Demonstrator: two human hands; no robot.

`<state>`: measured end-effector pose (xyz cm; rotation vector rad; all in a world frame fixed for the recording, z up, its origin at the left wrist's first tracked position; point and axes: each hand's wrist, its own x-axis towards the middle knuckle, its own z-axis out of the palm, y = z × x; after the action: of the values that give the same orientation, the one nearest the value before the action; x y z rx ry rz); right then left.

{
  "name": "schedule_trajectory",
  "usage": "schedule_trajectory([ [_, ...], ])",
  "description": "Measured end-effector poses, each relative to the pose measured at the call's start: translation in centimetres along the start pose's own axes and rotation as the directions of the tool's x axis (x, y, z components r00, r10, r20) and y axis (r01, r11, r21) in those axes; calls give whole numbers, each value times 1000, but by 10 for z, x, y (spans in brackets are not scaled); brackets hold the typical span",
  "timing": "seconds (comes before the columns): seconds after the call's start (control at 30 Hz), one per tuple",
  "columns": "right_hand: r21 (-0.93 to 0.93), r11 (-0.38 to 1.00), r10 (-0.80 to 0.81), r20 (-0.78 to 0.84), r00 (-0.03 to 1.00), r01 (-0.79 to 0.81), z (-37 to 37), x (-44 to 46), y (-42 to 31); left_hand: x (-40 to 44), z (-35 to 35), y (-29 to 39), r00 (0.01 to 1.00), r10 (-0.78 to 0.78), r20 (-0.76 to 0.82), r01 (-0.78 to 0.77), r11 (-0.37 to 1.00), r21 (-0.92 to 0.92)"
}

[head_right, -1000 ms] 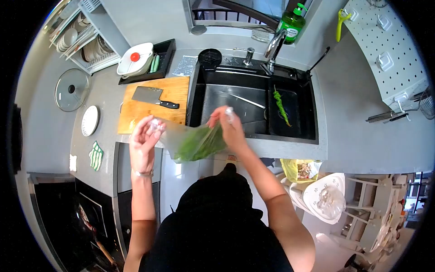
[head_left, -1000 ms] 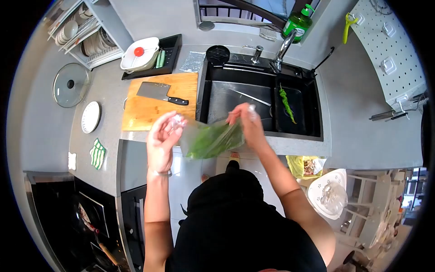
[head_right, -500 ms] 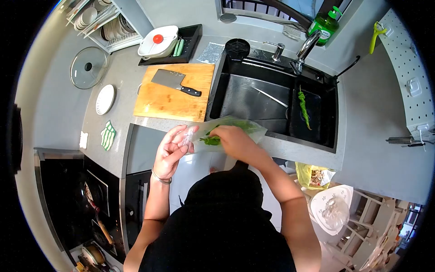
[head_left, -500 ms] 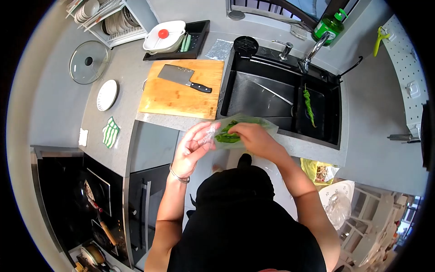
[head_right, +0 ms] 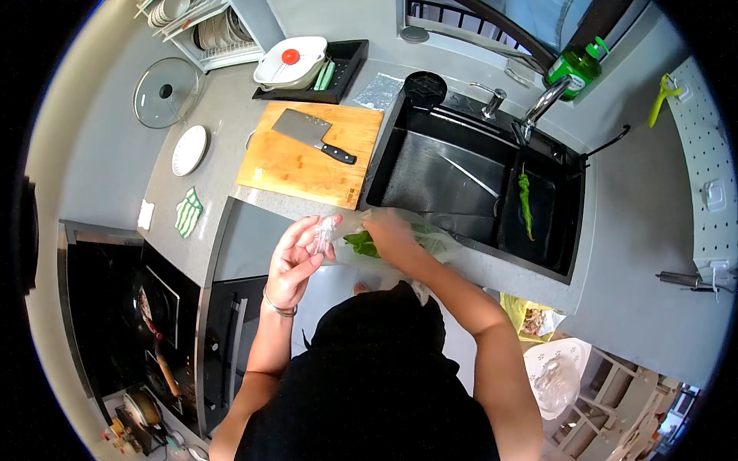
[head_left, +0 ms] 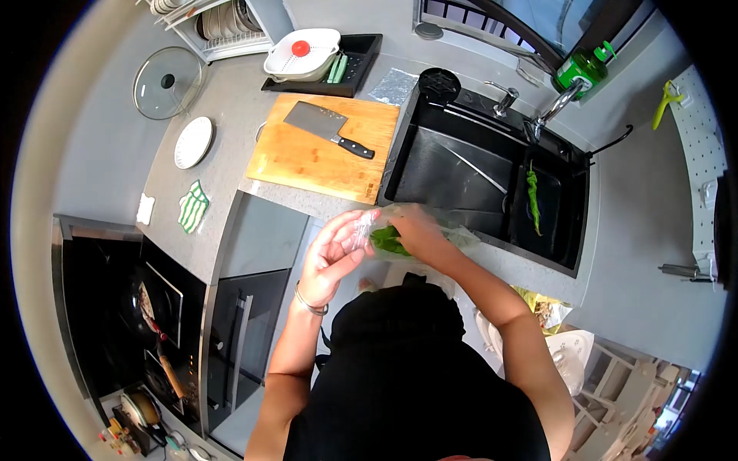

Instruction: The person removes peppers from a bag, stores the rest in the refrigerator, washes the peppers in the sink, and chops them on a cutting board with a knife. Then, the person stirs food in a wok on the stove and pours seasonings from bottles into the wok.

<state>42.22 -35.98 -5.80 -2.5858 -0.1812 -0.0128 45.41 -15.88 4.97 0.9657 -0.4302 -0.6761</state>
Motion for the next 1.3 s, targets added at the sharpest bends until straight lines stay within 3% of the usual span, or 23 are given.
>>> schedule_trajectory([
  [0.03, 30, 1000, -8, 17, 1000, 8, -16, -7, -6, 0, -1, -1, 1000, 10, 7, -10, 1000, -16],
  [0.13, 111, 989, 68, 264, 962, -100, -85, -23, -35, 4, 6, -3, 999, 28, -18, -28, 999, -21],
  [0.23, 414, 885, 123, 230, 966, -211, -130, -39, -41, 8, 14, -2, 999, 29, -25, -29, 999, -12],
  [0.27, 547, 813, 147, 143, 979, -202, -139, -46, -34, 10, 14, -2, 999, 32, -20, -32, 999, -11],
  [0.3, 667, 724, 183, 60, 981, -176, -148, -53, -25, 11, 13, -2, 1000, 25, -7, -25, 1000, -9],
  [0.37, 940, 331, 308, -32, 951, -76, -150, -70, 4, 12, 11, -1, 1000, 11, 23, -10, 1000, -3],
  [0.43, 991, -29, 378, -113, 919, 134, -141, -88, 37, 13, 10, -1, 1000, 8, 25, -8, 1000, 9],
  [0.5, 944, -218, 443, -130, 887, 247, -132, -102, 61, 15, 10, 0, 1000, 5, 31, -6, 1000, 11],
  [0.6, 889, -329, 537, -100, 838, 317, -122, -114, 75, 18, 9, 1, 999, -2, 36, 2, 1000, -4],
  [0.7, 888, -322, 588, -85, 805, 328, -116, -122, 77, 19, 11, 2, 999, -18, 45, 19, 1000, -14],
  [0.97, 886, -326, 508, -130, 852, 330, -111, -136, 65, 15, 8, 1, 995, -61, 73, 62, 998, -18],
  [1.07, 872, -385, 531, -59, 845, 303, -104, -143, 58, 16, 14, 4, 997, -56, 55, 58, 997, -41],
  [1.17, 788, -249, 660, -288, 694, 563, -116, -177, 82, 18, 10, 5, 997, -29, 68, 31, 999, -31],
  [1.23, 741, -42, 773, -401, 492, 670, -146, -216, 114, 19, 11, 5, 999, -27, 45, 27, 1000, 11],
  [1.3, 775, 321, 824, -511, 243, 544, -179, -239, 134, 21, 16, 6, 1000, -13, 9, 12, 999, 46],
])
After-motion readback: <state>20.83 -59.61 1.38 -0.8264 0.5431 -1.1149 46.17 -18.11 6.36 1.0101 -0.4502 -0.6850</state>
